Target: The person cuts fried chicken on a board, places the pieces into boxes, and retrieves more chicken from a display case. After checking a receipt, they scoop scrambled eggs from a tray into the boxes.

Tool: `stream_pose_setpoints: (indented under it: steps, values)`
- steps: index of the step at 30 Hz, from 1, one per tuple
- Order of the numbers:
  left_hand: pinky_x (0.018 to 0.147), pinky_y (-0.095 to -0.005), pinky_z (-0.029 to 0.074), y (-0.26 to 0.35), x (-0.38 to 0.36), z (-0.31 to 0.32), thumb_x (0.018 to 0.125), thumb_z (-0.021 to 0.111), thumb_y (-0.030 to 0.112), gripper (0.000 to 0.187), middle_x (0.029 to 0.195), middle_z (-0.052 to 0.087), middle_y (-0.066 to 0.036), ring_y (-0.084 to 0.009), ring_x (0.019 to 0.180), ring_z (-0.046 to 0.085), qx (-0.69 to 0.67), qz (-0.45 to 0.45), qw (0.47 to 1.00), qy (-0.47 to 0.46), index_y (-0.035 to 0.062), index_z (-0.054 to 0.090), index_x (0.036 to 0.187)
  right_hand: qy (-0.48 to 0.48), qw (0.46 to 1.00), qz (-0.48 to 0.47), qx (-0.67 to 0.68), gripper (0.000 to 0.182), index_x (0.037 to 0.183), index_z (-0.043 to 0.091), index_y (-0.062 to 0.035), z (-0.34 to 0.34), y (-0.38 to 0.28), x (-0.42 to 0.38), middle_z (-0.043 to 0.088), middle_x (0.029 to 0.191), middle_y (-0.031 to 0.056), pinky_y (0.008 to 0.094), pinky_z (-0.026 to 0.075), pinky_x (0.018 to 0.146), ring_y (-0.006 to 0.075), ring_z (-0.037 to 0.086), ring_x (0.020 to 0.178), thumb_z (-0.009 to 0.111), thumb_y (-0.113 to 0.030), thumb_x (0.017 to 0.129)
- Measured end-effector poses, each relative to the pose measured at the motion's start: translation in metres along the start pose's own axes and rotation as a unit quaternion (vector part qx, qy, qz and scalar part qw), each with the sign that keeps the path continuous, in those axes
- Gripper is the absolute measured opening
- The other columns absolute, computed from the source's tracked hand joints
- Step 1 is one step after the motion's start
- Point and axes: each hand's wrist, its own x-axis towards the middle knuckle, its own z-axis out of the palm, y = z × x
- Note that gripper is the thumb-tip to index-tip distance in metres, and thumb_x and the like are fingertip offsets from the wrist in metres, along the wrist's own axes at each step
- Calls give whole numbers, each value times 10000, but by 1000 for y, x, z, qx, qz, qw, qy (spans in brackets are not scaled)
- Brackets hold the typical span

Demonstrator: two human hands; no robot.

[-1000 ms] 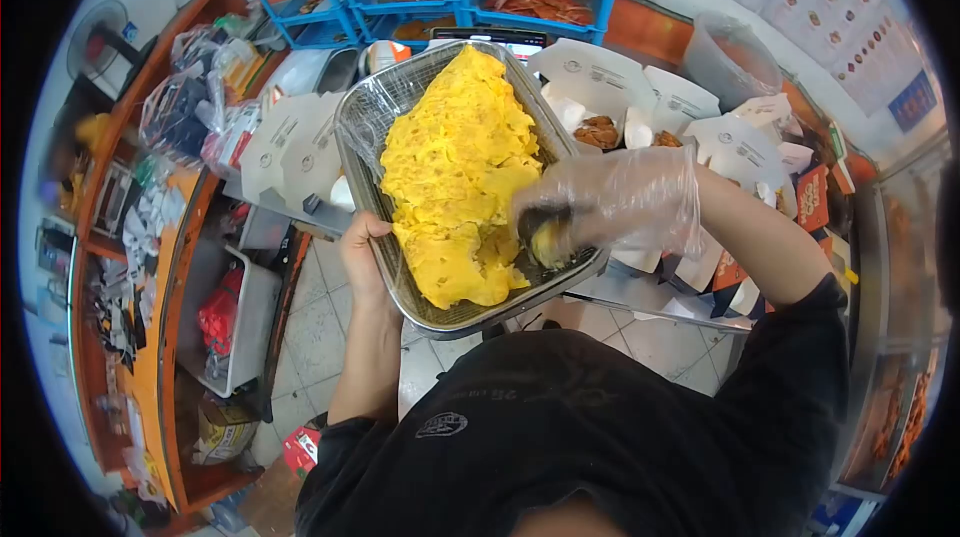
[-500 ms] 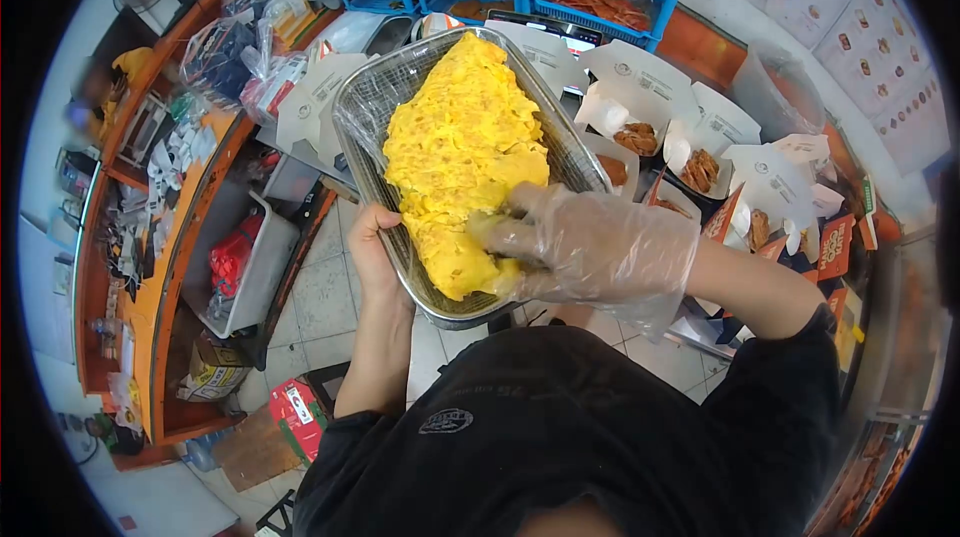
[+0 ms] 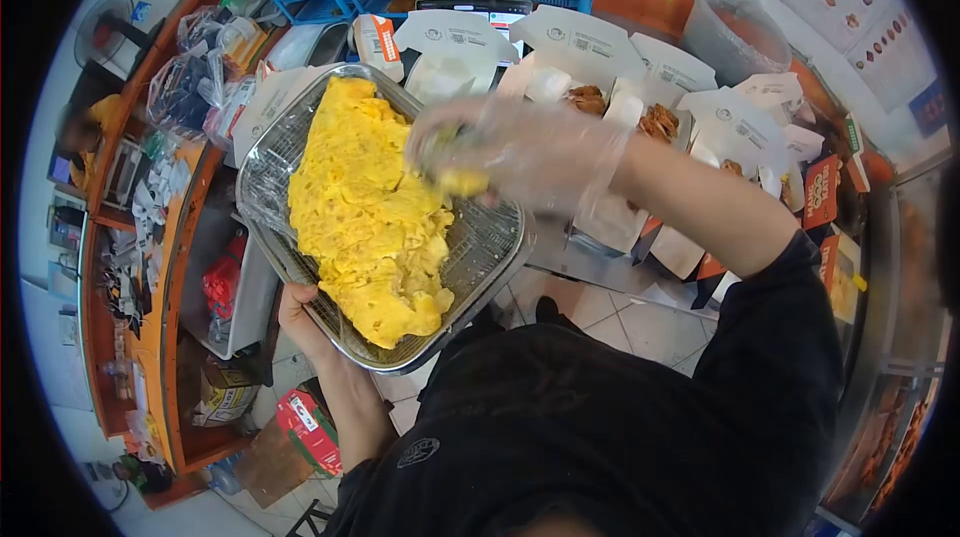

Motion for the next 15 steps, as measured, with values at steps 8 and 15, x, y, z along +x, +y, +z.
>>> stream_pose_setpoints:
  steps: [8,15]
  values:
    - [966,-420,462,51,31,-40,669,436,123,577,1186,585,-199,-334,1071,584,12,11,1000,24,-58,501,1213,535,840,85,35,314,1225,512,-73,-2,3,-12,545,1142,146,349,446,863,240,542,1037,489,-167,926]
    - [989,-435,441,122,100,-72,672,438,127,608,1206,564,-207,-348,1115,558,-4,-40,998,-51,-63,467,1249,607,659,269,-353,571,1349,390,-47,117,223,87,490,1154,235,438,431,913,399,509,1043,618,-168,840]
